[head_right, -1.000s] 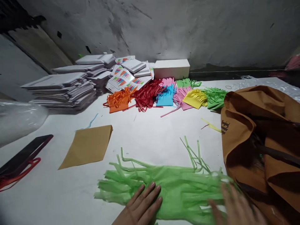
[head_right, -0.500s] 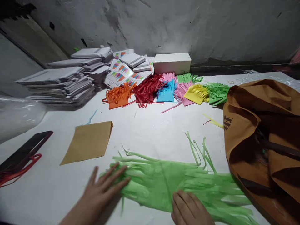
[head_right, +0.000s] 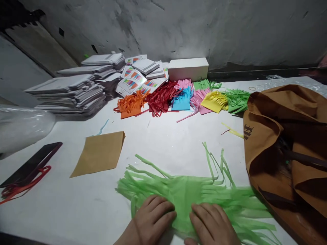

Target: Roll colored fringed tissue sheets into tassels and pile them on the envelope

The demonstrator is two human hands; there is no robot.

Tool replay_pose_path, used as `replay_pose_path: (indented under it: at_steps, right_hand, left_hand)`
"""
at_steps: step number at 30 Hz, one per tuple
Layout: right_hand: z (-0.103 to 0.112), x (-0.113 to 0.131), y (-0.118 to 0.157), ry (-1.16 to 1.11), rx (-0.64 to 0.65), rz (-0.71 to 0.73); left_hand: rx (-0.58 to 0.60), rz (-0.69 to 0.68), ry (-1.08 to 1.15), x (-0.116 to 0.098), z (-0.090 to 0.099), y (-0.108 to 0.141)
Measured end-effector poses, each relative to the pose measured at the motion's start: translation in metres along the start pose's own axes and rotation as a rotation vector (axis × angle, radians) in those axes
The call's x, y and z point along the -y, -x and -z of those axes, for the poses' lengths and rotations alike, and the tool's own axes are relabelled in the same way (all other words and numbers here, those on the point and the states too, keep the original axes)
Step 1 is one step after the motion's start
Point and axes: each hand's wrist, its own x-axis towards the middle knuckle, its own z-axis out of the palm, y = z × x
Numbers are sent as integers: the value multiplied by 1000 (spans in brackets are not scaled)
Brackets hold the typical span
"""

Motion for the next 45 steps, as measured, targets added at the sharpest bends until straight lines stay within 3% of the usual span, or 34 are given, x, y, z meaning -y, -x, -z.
replay_pose_path:
  at_steps: [3, 7, 12, 16, 22, 27, 30, 34, 37, 41, 45]
  right_hand:
    - [-9, 5, 5, 76, -50, 13]
    - [-11, 6, 3, -51, -121, -89]
    - [-1, -10, -15, -88, 115, -230]
    - [-6, -19, -29, 132, 107, -250]
    - [-4, -19, -48, 228, 54, -231]
    - [-2, -19, -38, 219, 102, -222]
    - [-2, -22, -24, 180, 150, -217]
    - [3, -28, -18, 134, 173, -213]
    - [4, -35, -21, 190, 202, -204]
    - [1, -42, -22, 296, 260, -134]
    - [5, -39, -26, 413, 195, -248]
  left_hand:
    - [4, -30, -5, 4, 4, 3]
    - [130, 1, 63, 7, 16, 3]
    - [399, 341, 112, 16, 23, -19]
    - [627, 517, 36, 28, 26, -48]
    - [747, 579, 7, 35, 31, -71]
    - [886, 531, -8, 36, 39, -85]
    - [889, 498, 0, 41, 41, -87]
    - [792, 449, -6, 49, 32, -76]
    - [719, 441, -24, 51, 24, -67]
    - [717, 455, -62, 48, 21, -69]
    - [722, 470, -84, 48, 20, -77]
